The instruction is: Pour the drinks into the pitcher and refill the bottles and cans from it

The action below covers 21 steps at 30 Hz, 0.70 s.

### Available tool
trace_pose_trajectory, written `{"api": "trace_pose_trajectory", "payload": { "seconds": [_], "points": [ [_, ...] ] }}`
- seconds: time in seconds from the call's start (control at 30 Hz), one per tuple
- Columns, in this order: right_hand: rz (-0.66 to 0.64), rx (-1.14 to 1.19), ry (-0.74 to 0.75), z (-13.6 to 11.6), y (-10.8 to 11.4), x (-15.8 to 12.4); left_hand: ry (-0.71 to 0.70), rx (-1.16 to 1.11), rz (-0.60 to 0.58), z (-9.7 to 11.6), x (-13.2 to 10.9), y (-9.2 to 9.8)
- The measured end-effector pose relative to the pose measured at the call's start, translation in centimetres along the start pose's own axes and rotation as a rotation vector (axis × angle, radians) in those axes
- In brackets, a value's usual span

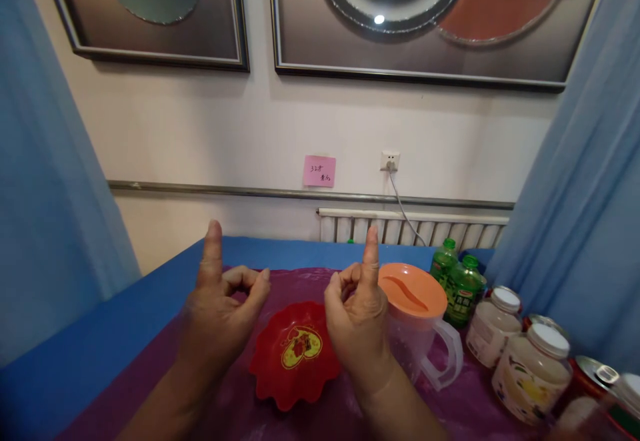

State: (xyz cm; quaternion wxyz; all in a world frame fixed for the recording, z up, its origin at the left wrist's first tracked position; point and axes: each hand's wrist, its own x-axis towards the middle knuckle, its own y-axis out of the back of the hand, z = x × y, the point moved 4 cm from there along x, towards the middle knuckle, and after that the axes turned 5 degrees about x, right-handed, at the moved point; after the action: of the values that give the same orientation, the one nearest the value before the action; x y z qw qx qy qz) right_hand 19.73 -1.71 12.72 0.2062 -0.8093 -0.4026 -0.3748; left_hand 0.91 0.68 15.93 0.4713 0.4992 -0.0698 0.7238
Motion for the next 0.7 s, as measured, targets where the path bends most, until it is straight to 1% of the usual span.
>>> {"api": "trace_pose_trajectory", "payload": {
  "seconds": [0.3,0.53,0.63,0.7],
  "points": [
    [-0.027,0.039,0.026,-0.6,-0.3,0.0,-0.020,-0.004,0.002,0.5,-0.2,0.3],
    [-0.089,0.075,-0.031,-0.2,-0.8,-0.8,-0.018,-0.020,-0.031,1.0,-0.4,0.6],
    [-0.174,0.069,-0.031,-0.3,-1.3,-1.4,-0.061,-0.023,-0.067,1.5,-0.5,0.8],
    [-0.258,0.054,0.003,-0.8,-1.6,-1.9,-0.125,-0.030,-0.137,2.1,-0.8,0.8]
  ]
}}
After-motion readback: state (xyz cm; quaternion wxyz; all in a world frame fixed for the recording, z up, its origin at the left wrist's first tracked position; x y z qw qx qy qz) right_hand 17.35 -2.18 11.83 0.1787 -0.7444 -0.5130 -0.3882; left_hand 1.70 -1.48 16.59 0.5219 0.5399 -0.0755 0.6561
